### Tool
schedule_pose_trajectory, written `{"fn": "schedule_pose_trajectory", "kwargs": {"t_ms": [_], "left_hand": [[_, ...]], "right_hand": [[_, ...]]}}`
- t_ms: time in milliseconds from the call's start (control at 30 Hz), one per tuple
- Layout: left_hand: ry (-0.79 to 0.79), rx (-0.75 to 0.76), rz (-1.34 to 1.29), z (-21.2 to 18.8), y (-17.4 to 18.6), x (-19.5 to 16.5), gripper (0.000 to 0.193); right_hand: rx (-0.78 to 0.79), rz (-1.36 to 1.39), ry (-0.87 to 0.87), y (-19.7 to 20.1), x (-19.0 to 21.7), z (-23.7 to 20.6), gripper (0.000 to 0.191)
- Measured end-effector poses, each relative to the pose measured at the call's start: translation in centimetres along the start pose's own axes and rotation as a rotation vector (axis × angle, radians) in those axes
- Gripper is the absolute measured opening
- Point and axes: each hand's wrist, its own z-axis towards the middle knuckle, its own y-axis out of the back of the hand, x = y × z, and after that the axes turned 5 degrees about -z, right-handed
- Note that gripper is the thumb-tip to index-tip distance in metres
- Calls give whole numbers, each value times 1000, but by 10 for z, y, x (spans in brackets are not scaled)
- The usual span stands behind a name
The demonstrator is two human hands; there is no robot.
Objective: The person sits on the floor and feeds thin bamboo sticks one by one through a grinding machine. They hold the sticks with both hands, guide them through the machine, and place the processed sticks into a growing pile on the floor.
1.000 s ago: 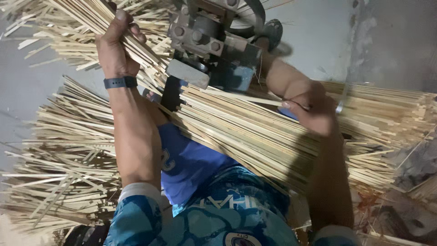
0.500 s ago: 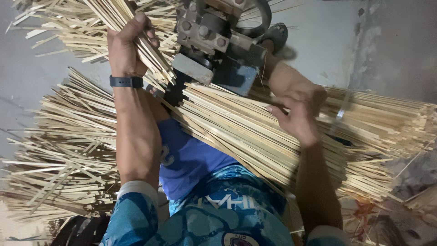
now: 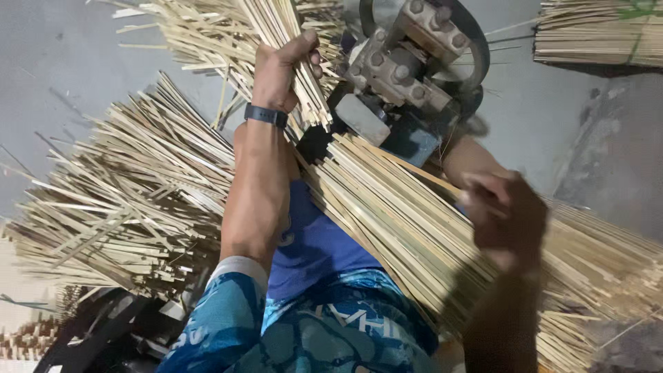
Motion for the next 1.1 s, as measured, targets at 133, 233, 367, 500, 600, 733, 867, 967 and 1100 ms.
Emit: {"fn": "schedule_pose_trajectory", "kwargs": {"t_ms": [133, 233, 367, 500, 600, 733, 867, 967, 1100], "left_hand": [[-23, 22, -76, -1, -4, 0, 18], [-7, 33, -134, -1, -7, 0, 18], [0, 51, -125, -2, -9, -3, 18], [-28, 94, -94, -2, -8, -4, 18], [-26, 99, -72, -1, -5, -2, 20], [1, 99, -79, 5, -5, 3, 20], [-1, 102, -73, 11, -6, 8, 21], [-38, 78, 27, 13, -7, 12, 23], [-66, 99, 2, 15, -7, 13, 28]], "right_hand": [[236, -194, -52, -44, -32, -5, 17], [309, -178, -122, -80, -57, -29, 19], [370, 51, -286, -112, -93, -64, 27], [221, 640, -371, -90, -130, -83, 23], [98, 464, -456, -61, -126, -94, 24], [-17, 220, -437, -26, -106, -84, 30], [-29, 104, -191, -38, -79, -43, 25], [26, -85, -192, -55, -48, -7, 22], [-54, -383, -96, -57, -4, 11, 19]]}}
